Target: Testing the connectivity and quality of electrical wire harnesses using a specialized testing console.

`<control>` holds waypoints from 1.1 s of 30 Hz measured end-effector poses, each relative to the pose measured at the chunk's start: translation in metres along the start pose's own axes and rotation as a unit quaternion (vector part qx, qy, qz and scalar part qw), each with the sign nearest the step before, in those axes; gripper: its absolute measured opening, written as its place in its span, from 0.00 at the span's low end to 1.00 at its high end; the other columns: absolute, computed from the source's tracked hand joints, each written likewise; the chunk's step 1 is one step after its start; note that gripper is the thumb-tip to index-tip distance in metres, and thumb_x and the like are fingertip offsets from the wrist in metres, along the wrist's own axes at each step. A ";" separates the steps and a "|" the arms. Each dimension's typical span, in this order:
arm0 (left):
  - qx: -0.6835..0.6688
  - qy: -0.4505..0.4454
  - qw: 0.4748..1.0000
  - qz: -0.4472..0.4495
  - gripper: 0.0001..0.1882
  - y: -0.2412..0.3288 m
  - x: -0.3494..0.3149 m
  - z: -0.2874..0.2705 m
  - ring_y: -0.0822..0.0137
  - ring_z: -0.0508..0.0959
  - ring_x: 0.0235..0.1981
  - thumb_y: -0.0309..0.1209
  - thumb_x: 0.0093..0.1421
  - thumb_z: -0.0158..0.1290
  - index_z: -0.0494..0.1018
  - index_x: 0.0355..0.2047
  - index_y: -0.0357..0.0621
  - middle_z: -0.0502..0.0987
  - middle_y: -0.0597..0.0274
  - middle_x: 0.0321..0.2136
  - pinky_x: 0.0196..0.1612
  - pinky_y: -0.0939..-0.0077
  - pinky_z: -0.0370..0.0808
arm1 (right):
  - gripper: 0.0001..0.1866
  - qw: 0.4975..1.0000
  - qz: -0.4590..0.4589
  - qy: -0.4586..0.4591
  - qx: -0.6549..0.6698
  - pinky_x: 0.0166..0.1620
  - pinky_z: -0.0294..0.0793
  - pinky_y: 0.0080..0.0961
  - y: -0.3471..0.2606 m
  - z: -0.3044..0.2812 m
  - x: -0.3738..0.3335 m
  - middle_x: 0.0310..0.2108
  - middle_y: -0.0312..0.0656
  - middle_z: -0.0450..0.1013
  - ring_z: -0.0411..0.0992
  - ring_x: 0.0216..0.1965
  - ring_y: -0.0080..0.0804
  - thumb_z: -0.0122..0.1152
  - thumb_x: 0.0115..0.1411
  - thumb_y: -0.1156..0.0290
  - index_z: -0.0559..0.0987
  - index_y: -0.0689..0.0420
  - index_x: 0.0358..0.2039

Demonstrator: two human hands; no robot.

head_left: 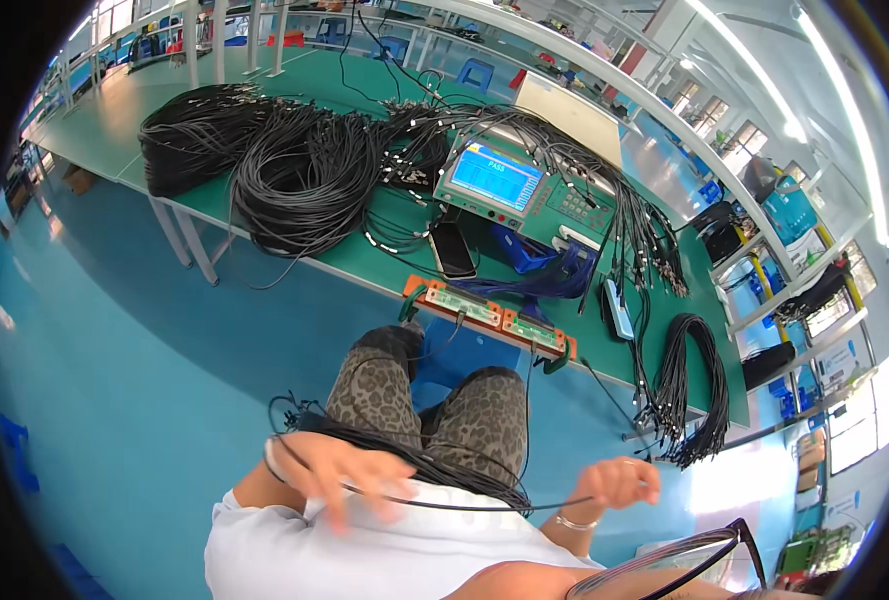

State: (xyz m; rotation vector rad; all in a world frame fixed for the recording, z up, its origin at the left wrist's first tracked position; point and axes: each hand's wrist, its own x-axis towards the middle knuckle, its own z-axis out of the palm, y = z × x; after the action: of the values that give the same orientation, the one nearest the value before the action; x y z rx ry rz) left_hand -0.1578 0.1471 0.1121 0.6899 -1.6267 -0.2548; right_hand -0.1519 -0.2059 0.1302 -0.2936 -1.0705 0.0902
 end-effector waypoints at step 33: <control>0.343 0.566 0.602 -0.448 0.15 -0.177 -0.032 -0.109 0.74 0.64 0.23 0.35 0.63 0.37 0.64 0.22 0.40 0.66 0.65 0.23 0.28 0.80 0.62 | 0.15 0.681 0.304 0.559 -0.361 0.35 0.71 0.22 0.054 -0.182 -0.013 0.31 0.41 0.70 0.69 0.33 0.24 0.42 0.62 0.64 0.72 0.62 0.30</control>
State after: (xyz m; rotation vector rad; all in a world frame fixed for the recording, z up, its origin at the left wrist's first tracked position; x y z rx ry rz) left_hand -0.0014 0.0492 0.0113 1.7816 0.0563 0.1502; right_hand 0.0051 -0.1920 0.0232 -1.2443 0.3341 0.0550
